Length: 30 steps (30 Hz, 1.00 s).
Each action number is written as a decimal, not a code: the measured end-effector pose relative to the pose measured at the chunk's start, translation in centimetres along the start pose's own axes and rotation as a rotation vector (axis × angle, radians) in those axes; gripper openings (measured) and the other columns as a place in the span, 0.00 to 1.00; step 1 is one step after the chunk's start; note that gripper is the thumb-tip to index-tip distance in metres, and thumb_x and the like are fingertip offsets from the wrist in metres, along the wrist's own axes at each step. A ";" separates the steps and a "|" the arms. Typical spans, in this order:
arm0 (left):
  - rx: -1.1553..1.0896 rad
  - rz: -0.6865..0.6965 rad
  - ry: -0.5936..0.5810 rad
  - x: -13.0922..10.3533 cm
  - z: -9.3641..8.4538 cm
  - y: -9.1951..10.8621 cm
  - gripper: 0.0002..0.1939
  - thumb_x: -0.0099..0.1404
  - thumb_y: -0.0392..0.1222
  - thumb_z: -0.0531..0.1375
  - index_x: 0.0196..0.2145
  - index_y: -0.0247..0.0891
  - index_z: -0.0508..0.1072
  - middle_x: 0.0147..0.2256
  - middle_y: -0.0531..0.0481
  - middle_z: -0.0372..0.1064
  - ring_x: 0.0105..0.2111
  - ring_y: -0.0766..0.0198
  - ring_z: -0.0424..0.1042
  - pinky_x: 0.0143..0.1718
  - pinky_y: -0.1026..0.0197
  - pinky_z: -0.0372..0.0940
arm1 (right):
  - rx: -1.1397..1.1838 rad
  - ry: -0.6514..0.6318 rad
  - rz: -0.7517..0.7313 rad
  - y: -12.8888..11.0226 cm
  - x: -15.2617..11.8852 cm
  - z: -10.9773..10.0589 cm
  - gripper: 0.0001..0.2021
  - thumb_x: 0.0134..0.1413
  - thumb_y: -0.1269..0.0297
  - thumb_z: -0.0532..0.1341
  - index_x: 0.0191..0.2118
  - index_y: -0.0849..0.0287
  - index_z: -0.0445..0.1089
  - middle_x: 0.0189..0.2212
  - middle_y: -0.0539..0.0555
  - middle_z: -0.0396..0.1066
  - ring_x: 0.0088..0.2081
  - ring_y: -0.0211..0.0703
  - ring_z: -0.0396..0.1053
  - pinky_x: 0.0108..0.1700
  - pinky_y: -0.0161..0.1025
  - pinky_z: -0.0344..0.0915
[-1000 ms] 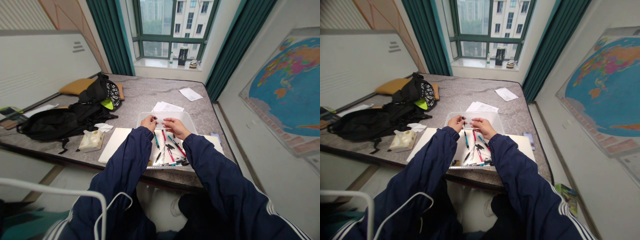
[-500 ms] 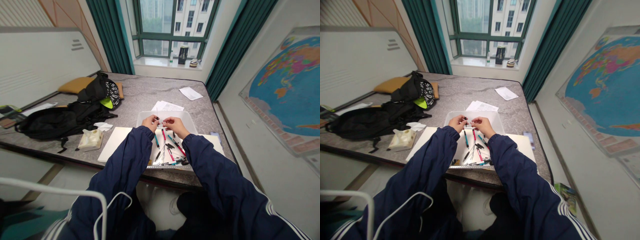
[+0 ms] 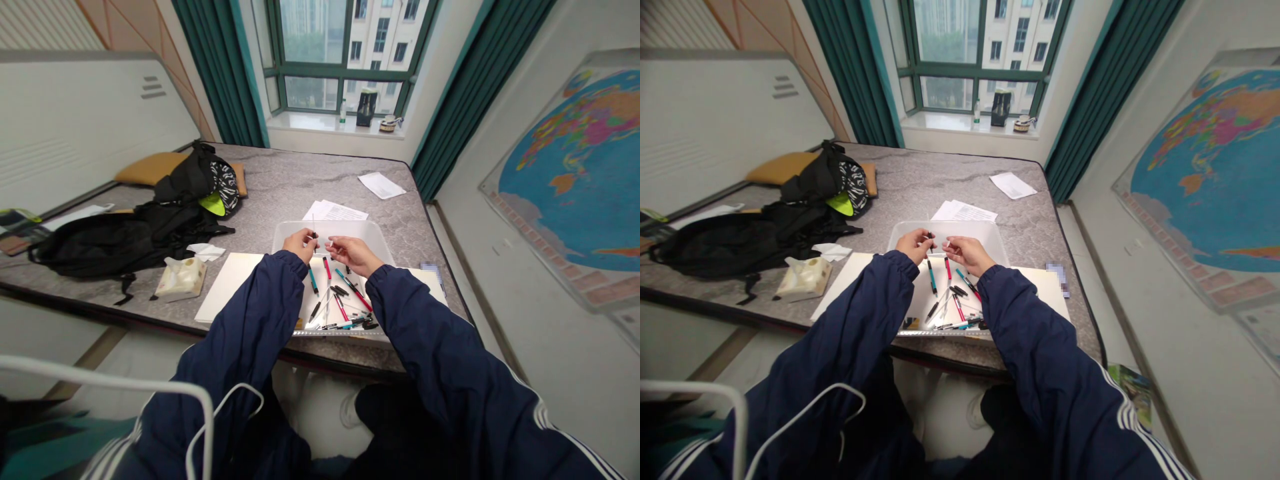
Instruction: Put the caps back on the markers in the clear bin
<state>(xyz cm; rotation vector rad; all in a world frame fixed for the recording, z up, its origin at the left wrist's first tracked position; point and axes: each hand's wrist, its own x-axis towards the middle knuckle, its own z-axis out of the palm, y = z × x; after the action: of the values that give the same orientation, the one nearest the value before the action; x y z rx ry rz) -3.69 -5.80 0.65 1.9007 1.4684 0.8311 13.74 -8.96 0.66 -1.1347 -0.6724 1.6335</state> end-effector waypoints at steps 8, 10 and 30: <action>-0.030 -0.002 0.020 0.1 0.2 -0.1 0.11 0.62 0.38 0.57 0.42 0.38 0.74 0.33 0.49 0.79 0.24 0.66 0.73 0.33 0.63 0.69 | 0.115 0.034 0.066 0.2 0.5 -0.4 0.08 0.63 0.72 0.52 0.39 0.65 0.68 0.31 0.61 0.76 0.36 0.41 0.76 0.40 0.36 0.73; -0.040 -0.004 0.019 0.1 0.2 -0.1 0.10 0.62 0.38 0.57 0.41 0.38 0.74 0.33 0.49 0.79 0.24 0.66 0.73 0.33 0.63 0.69 | 0.122 0.020 0.060 0.3 0.6 -0.4 0.08 0.60 0.75 0.53 0.41 0.66 0.68 0.33 0.62 0.76 0.38 0.42 0.76 0.41 0.37 0.73; -0.268 -0.079 -0.072 0.1 0.5 0.7 0.07 0.59 0.38 0.49 0.31 0.40 0.67 0.19 0.57 0.61 0.18 0.68 0.60 0.22 0.66 0.59 | 0.266 -0.124 0.012 -0.6 -0.2 -0.1 0.12 0.60 0.63 0.55 0.49 0.58 0.60 0.43 0.62 0.74 0.42 0.47 0.74 0.43 0.47 0.71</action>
<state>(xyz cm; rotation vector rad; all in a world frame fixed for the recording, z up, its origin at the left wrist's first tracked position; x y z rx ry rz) -2.84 -5.93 0.85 1.6473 1.3084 0.8664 14.08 -8.97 1.20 -0.8531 -0.5085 1.7546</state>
